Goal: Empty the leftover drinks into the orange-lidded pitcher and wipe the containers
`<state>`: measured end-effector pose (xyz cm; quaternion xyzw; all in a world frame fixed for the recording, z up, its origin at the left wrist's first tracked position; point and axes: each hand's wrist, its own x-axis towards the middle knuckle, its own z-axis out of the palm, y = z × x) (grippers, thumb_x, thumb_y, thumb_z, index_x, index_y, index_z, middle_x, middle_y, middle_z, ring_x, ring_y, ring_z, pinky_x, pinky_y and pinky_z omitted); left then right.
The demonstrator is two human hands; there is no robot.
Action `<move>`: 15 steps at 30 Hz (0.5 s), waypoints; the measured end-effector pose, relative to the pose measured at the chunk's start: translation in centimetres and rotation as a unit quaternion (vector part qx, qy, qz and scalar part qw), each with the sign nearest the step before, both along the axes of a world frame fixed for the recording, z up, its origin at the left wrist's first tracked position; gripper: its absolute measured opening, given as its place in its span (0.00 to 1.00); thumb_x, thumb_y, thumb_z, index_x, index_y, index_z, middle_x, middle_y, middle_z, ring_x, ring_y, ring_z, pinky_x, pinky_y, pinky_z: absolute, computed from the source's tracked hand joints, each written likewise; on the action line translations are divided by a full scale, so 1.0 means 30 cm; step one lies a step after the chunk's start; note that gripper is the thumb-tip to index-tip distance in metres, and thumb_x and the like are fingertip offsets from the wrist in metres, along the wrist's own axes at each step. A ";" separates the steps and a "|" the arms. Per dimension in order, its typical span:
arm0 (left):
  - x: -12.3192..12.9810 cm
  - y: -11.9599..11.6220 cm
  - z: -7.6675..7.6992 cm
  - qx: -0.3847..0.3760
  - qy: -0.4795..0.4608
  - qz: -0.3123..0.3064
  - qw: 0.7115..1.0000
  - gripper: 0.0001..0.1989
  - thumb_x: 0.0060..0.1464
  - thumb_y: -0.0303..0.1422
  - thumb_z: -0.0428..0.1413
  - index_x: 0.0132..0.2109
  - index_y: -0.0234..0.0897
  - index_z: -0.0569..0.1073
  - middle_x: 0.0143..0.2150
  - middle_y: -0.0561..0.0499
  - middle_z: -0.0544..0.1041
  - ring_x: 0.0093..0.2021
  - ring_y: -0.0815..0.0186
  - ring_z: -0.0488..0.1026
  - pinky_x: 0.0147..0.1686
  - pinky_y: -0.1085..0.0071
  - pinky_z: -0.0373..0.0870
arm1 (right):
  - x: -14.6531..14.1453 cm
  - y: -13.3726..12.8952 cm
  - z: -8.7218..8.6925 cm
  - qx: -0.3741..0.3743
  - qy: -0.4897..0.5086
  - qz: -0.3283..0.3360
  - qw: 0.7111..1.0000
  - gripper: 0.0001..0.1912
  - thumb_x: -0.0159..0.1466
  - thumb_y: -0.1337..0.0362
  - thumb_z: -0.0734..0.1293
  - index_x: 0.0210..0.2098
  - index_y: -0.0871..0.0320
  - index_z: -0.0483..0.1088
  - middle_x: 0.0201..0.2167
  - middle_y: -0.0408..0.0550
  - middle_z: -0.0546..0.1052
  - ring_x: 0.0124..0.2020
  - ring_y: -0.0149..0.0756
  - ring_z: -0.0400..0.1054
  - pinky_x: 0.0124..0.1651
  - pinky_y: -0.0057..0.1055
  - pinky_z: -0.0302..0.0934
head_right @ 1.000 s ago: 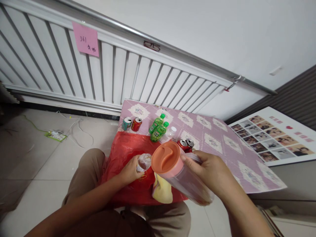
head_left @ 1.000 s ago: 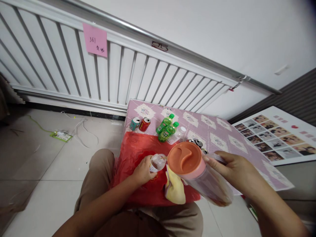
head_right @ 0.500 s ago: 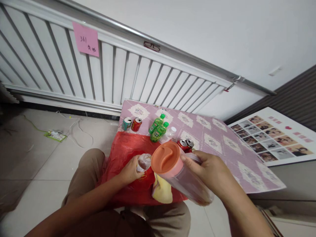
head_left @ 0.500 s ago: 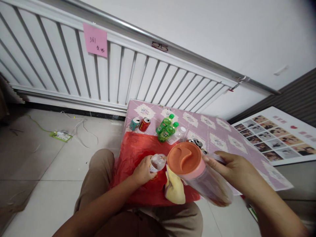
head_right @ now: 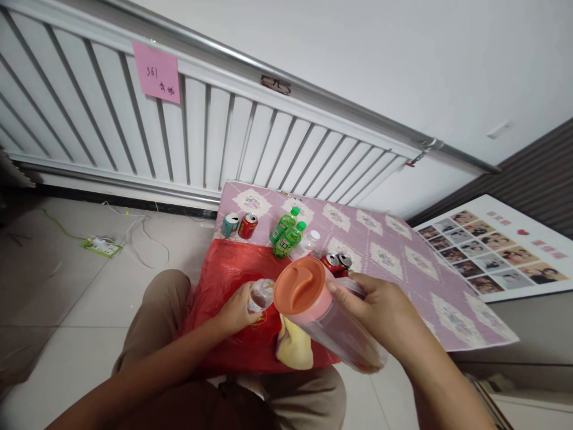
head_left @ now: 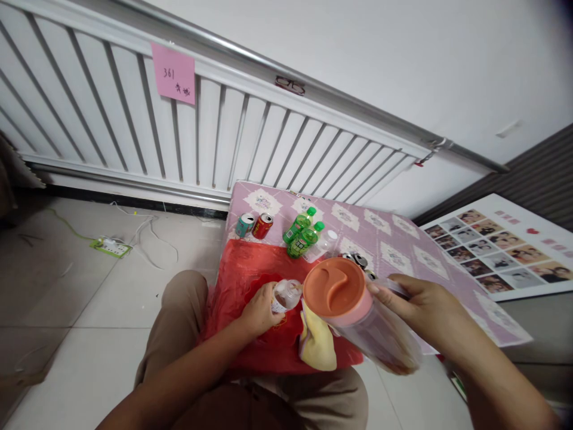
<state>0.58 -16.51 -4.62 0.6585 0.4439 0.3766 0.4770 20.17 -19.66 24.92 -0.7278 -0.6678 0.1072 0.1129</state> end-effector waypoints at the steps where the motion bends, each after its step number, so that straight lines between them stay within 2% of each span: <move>1: 0.001 -0.001 0.000 0.002 -0.002 0.000 1.000 0.36 0.42 0.27 0.64 0.59 0.38 0.63 0.58 0.42 0.71 0.58 0.51 0.69 0.60 0.55 0.64 | 0.000 0.000 -0.001 -0.004 0.000 -0.001 1.000 0.30 0.55 0.35 0.61 0.19 0.55 0.71 0.15 0.42 0.69 0.19 0.33 0.62 0.20 0.29 0.56; 10: -0.001 -0.002 0.004 0.002 -0.001 0.001 1.000 0.37 0.42 0.27 0.65 0.60 0.39 0.63 0.58 0.42 0.71 0.59 0.51 0.68 0.61 0.56 0.64 | 0.007 0.003 -0.007 -0.008 0.000 -0.017 1.000 0.29 0.54 0.35 0.62 0.19 0.55 0.69 0.15 0.42 0.68 0.19 0.33 0.61 0.20 0.29 0.54; 15: 0.000 0.000 -0.007 -0.001 -0.005 0.003 1.000 0.37 0.41 0.28 0.65 0.59 0.40 0.63 0.59 0.42 0.70 0.60 0.50 0.67 0.62 0.54 0.62 | 0.007 0.000 -0.002 -0.005 -0.007 0.000 1.000 0.29 0.55 0.35 0.62 0.17 0.55 0.66 0.14 0.41 0.65 0.18 0.31 0.58 0.19 0.28 0.52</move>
